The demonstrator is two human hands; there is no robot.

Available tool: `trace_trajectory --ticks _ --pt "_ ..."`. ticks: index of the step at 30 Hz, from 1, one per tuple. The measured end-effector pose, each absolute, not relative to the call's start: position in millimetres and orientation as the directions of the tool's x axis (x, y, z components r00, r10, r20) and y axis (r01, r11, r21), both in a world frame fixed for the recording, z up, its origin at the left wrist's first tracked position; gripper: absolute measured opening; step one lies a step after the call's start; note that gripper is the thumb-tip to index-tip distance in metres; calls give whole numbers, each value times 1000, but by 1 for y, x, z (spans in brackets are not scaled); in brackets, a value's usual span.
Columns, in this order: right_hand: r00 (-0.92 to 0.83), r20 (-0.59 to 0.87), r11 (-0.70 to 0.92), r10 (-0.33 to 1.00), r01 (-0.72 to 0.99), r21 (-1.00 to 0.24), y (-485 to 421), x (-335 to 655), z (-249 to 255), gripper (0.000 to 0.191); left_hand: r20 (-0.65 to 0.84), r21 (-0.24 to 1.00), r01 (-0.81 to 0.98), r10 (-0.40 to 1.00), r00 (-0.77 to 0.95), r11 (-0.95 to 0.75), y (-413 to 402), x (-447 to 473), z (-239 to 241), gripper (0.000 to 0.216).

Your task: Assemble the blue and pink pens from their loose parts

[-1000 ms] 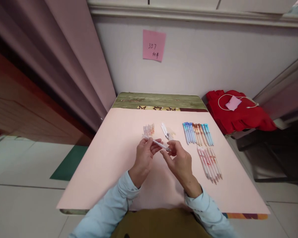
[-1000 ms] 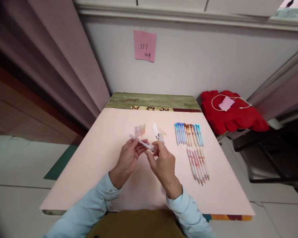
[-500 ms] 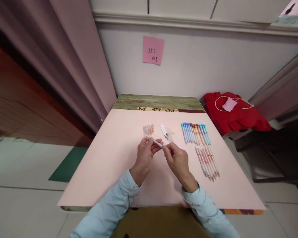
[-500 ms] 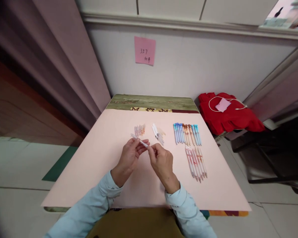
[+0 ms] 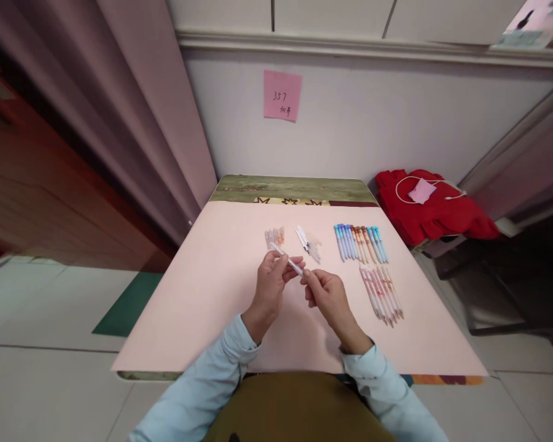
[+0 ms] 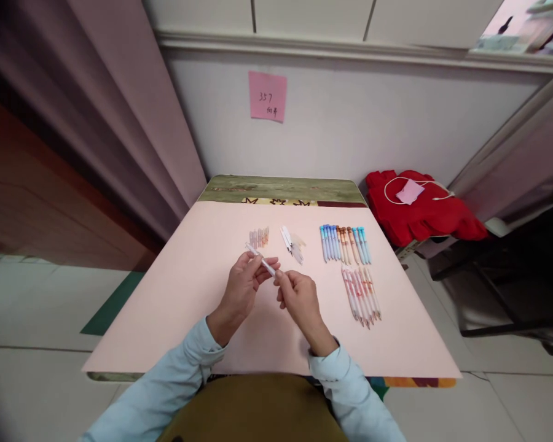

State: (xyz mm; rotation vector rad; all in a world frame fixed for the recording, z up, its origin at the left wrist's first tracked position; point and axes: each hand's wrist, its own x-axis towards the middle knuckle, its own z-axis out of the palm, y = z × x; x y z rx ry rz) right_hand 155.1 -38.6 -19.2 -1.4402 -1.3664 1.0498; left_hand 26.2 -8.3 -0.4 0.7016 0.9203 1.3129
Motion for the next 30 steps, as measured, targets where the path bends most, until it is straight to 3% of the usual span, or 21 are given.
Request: trace_trajectory --ticks 3,6,10,12,17,22,27,30 --pt "-76 -155 -148 985 91 -985 -41 160 -21 55 -146 876 -458 988 42 149 -11 28 -1 30" --pt "30 8 -1 1000 309 -951 -47 161 -20 48 -173 882 -442 985 25 166 -13 31 -5 32" --pt "154 278 104 948 674 -731 -54 160 -20 34 -190 886 -427 982 24 182 -14 34 -10 32" --pt "146 289 101 946 715 -692 -55 161 -21 33 -185 890 -415 982 47 188 -15 35 -12 31" --pt "97 190 74 977 681 -728 -57 167 -25 33 -193 909 -362 978 77 208 -17 38 -18 29" --pt "94 267 80 959 813 -576 -65 171 -33 26 -241 925 -288 969 61 248 -20 47 -33 34" --pt "184 249 -28 951 852 -522 -75 200 -50 24 -286 935 -157 938 196 318 -19 49 -46 36" --pt "326 248 -212 912 894 -395 -80 231 -56 25 -319 935 -92 927 196 341 -13 43 -50 39"
